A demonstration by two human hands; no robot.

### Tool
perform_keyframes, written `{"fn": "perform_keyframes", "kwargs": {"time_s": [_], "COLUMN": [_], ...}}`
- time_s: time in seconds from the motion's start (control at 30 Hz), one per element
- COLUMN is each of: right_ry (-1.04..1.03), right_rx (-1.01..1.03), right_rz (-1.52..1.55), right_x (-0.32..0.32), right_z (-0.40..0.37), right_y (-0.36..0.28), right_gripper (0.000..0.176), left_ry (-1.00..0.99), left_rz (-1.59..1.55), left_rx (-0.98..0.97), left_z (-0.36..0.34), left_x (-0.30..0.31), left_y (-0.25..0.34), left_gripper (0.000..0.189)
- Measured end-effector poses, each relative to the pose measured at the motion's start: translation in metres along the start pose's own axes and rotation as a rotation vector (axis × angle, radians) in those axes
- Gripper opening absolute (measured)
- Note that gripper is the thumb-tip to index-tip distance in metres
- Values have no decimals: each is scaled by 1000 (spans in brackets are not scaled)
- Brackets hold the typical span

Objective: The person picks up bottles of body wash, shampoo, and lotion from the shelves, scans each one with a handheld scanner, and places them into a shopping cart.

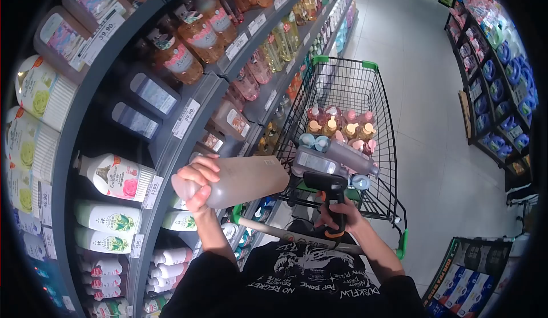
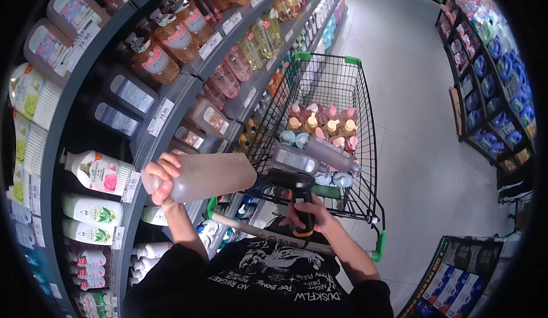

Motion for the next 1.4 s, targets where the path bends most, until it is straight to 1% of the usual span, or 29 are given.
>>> {"fn": "perform_keyframes", "kwargs": {"time_s": [0.03, 0.07, 0.1, 0.13, 0.2, 0.23, 0.3, 0.43, 0.47, 0.5, 0.53, 0.57, 0.6, 0.67, 0.7, 0.77, 0.8, 0.87, 0.9, 0.97, 1.0, 1.07, 1.1, 1.17, 1.2, 1.27, 1.37, 1.4], "right_ry": [-14, -48, -40, -45, -42, -39, 8, 45, 117, 120, 164, 207, 321, 393, 418, 443, 465, 463, 457, 473, 465, 448, 454, 532, 519, 527, 552, 557], "right_rx": [-14, 1, 5, 14, 32, 37, 22, 48, 65, 68, 159, 248, 279, 303, 302, 298, 290, 312, 326, 352, 376, 416, 421, 427, 448, 458, 460, 465], "right_rz": [5, -13, -1, -26, -80, -73, -81, -78, -104, -105, -100, -95, -129, -78, -50, -42, -33, 12, 63, 76, 106, 122, 120, 205, 198, 228, 286, 281], "right_x": [1, -2, -3, -6, -8, -9, -7, -3, 2, 2, 5, 7, 11, 20, 28, 34, 39, 48, 50, 52, 55, 55, 53, 58, 57, 60, 66, 67], "right_z": [2, 3, 3, 3, 1, 0, 0, 3, 1, 1, -1, -4, -9, -13, -14, -14, -14, -14, -15, -19, -21, -25, -27, -31, -32, -34, -37, -38], "right_y": [4, 3, 3, 1, -2, -4, -5, -7, -9, -11, -21, -31, -37, -37, -35, -32, -31, -31, -32, -36, -38, -45, -48, -49, -52, -54, -52, -52], "right_gripper": [45, 46, 46, 46, 46, 46, 45, 43, 44, 44, 45, 45, 48, 46, 45, 44, 43, 42, 42, 41, 40, 36, 36, 33, 29, 29, 27, 27], "left_ry": [-39, -116, -191, -194, -371, -377, -458, -459, -438, -416, -416, -436, -488, -586, -630, -678, -679, -835, -837, -905, -905, -1296, -1297, -1530, -1527, -1798, -1800, -1753], "left_rz": [-22, -47, -70, -74, -23, -27, 9, 1, 7, 13, 37, 66, 118, 237, 304, 385, 379, 414, 408, 620, 613, 625, 617, 760, 757, 773, 765, 726], "left_rx": [3, -14, -32, -21, -14, -8, 15, 40, 71, 103, 135, 191, 185, 158, 136, 210, 204, 207, 200, 219, 213, 413, 409, 445, 439, 534, 504, 524], "left_z": [8, 13, 16, 20, 24, 27, 26, 23, 23, 22, 21, 21, 19, 10, 4, -11, -18, -46, -57, -84, -93, -150, -160, -199, -210, -258, -278, -276], "left_x": [-11, -18, -23, -26, -48, -51, -65, -75, -77, -79, -84, -91, -99, -115, -126, -149, -156, -175, -181, -192, -198, -216, -223, -229, -234, -231, -233, -232], "left_y": [9, 14, 18, 20, 25, 26, 22, 8, 2, -4, -11, -21, -29, -53, -65, -93, -107, -146, -158, -191, -202, -244, -251, -273, -283, -306, -320, -320], "left_gripper": [16, 16, 16, 16, 14, 14, 14, 15, 14, 13, 11, 9, 9, 11, 14, 18, 18, 22, 22, 23, 23, 27, 27, 28, 28, 31, 33, 39]}}
Point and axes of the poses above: each hand's wrist, its own z-axis towards the middle knuckle, its own x-axis out of the back of the hand, y = z × x, the point moved 10 cm from there along z, towards the middle knuckle, and after that the axes turned 6 degrees about -x, right-handed, at the moved point
